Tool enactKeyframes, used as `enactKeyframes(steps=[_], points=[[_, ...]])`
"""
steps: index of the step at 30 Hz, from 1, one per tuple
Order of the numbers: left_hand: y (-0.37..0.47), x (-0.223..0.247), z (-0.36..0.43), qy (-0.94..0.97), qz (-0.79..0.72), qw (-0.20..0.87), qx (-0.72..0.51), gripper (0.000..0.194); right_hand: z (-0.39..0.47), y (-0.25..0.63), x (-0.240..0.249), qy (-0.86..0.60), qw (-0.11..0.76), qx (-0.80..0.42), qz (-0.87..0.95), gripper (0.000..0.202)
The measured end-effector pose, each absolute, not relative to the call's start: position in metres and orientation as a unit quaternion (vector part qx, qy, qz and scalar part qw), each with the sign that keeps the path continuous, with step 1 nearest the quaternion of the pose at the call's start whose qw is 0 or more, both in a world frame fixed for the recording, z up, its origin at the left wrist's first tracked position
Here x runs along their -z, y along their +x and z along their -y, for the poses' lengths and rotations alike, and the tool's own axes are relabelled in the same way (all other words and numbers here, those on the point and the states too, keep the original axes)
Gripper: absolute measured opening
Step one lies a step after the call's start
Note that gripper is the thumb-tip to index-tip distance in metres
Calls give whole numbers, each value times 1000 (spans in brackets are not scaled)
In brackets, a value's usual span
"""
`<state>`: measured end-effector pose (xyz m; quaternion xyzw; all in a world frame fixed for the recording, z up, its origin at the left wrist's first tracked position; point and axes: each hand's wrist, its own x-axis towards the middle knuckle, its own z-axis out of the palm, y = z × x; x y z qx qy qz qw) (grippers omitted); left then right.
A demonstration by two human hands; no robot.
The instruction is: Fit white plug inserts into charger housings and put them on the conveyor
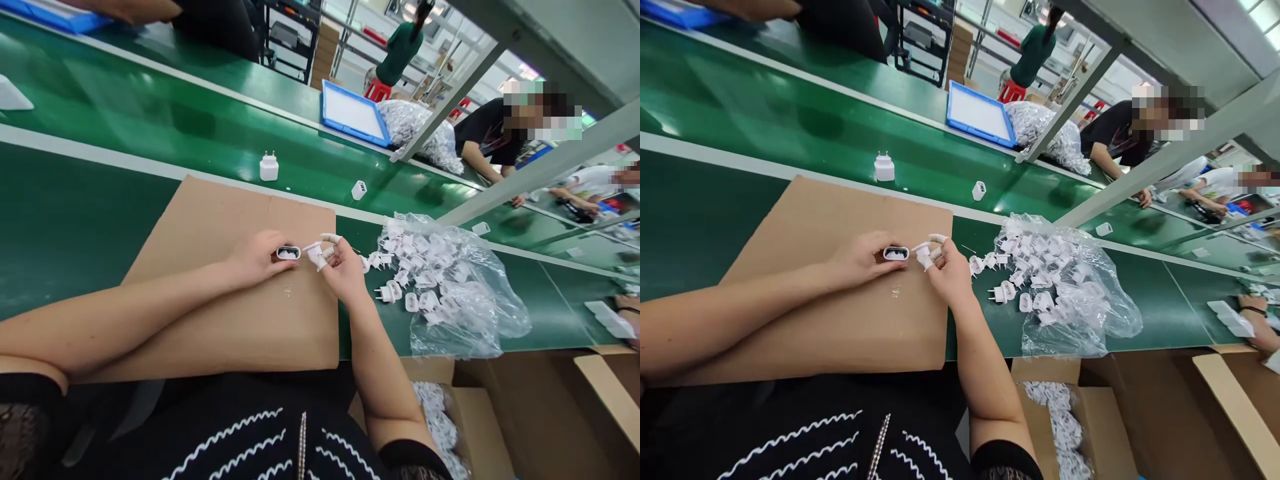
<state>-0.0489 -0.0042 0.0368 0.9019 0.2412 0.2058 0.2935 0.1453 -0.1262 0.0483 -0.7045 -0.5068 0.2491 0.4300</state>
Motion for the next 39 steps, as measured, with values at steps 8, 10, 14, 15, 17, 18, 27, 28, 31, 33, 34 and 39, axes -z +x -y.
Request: enactKeyframes(steps=[8, 10, 14, 15, 17, 18, 27, 28, 31, 33, 34, 39], points=[[-52, -23, 0, 853, -223, 427, -204, 28, 129, 150, -51, -702, 327, -133, 619, 26], [-52, -26, -1, 858, -219, 416, -204, 27, 128, 150, -49, -699, 323, -141, 622, 28], [-53, -29, -1, 864, -206, 410, -208, 27, 129, 153, -49, -685, 344, -175, 618, 30], [-53, -30, -1, 863, -206, 410, -210, 27, 130, 153, -51, -681, 351, -179, 617, 31], [-53, -30, 0, 861, -210, 411, -214, 29, 132, 155, -55, -691, 366, -178, 598, 32], [-53, -30, 1, 859, -214, 412, -216, 30, 132, 156, -57, -704, 373, -169, 579, 32], [-51, -31, 2, 847, -232, 434, -200, 28, 128, 151, -53, -751, 293, -128, 578, 21], [-51, -31, 3, 843, -231, 444, -197, 29, 127, 150, -52, -750, 310, -118, 573, 17], [-51, -30, 6, 830, -218, 479, -187, 30, 128, 148, -55, -738, 402, -76, 537, 15], [-50, -29, 9, 825, -210, 492, -184, 29, 129, 143, -58, -713, 442, -69, 540, 16], [-49, -28, 10, 822, -210, 495, -186, 30, 130, 139, -60, -695, 447, -72, 558, 15], [-47, -29, 12, 810, -230, 508, -180, 36, 131, 118, -62, -642, 411, -44, 646, 17]])
